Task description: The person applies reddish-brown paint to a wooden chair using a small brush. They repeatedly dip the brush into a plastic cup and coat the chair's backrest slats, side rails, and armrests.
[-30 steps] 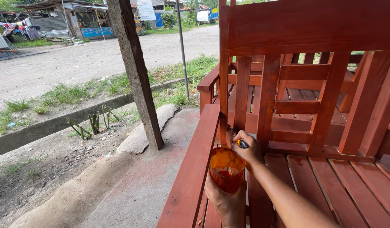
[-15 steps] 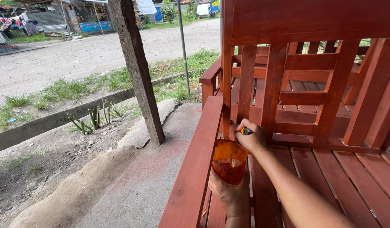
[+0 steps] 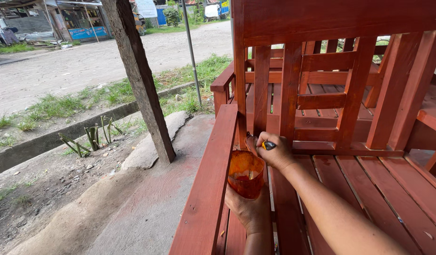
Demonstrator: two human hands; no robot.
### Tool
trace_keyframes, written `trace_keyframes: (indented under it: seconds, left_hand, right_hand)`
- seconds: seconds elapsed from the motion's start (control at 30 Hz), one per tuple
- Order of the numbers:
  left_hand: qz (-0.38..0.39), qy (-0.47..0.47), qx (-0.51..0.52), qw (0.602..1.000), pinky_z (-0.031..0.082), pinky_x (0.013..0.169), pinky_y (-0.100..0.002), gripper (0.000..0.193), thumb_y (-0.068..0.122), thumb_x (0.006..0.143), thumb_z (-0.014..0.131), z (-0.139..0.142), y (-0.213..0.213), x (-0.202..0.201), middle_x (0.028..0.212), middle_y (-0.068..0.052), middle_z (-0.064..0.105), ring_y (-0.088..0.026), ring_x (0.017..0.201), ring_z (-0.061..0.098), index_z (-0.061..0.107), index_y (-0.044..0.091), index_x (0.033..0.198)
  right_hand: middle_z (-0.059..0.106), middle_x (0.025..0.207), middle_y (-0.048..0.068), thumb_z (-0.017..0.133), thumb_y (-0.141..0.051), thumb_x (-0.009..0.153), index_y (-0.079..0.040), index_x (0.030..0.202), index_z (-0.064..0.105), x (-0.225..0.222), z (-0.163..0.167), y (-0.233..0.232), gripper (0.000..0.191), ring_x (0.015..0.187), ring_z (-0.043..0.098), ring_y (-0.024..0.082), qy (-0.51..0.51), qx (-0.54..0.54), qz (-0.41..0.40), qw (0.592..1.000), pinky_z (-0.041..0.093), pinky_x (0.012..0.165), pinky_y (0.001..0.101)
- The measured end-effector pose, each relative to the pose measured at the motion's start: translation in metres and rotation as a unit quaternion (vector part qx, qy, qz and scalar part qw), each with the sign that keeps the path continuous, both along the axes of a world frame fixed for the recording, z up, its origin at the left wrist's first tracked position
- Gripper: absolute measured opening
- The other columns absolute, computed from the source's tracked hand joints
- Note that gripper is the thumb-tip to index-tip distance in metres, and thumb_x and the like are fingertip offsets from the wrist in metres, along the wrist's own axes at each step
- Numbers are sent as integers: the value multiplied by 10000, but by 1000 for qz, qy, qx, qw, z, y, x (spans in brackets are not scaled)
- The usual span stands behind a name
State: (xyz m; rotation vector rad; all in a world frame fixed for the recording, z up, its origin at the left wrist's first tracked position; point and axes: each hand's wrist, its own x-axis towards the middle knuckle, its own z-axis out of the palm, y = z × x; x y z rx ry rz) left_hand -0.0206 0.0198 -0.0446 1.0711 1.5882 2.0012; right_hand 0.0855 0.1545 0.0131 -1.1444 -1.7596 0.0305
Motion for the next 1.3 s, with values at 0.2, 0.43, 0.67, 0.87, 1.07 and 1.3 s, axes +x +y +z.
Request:
trace_keyframes:
  seconds: [0.2,0.43,0.67,0.87,1.07,1.3]
  left_hand:
    - [-16,-4,-31,999,459,1083,-474,1080,189,594,956,-12,8,-1,1365,-164,467,-358,1308,439,338,87,1474]
    - [-7,-2,-28,1000,446,1084,-488,1104,179,590,952,-19,10,3,1390,-172,437,-371,1319,413,316,96,1489]
    - [-10,2,-15,1000,448,1093,-488,1113,194,580,960,-21,10,1,1388,-173,445,-371,1315,424,320,92,1484]
    - [-6,13,-6,1000,427,1095,-496,1135,213,578,973,-24,10,1,1395,-181,454,-382,1319,420,312,82,1492]
    - [-13,15,18,1000,425,1105,-499,1168,195,536,981,-15,0,1,1398,-167,468,-373,1311,430,313,98,1489]
    - [-54,5,-70,996,405,1128,-484,1229,140,541,981,17,-46,-3,1379,-135,431,-345,1329,396,283,178,1552]
  right_hand:
    - [715,794,67,733,-23,724,-104,794,666,34,-28,-18,126,776,716,256,-38,31,10,999,561,690,373]
    - [752,823,71,779,-64,823,-76,834,665,64,-11,-30,115,733,718,162,111,70,-120,984,560,686,314]
    - [746,851,52,777,-45,795,-113,815,663,36,-24,3,134,757,707,193,294,-84,-73,949,577,650,346]
    - [733,851,74,763,-24,830,-187,810,689,11,-30,8,181,768,712,231,-23,-26,-212,977,543,644,373]
    - [706,960,28,708,-10,870,-164,917,582,32,-50,-12,204,839,714,174,567,-96,27,818,610,684,381]
    - [710,944,38,705,30,902,-115,893,606,44,38,-39,176,844,719,153,516,-51,98,850,637,739,341]
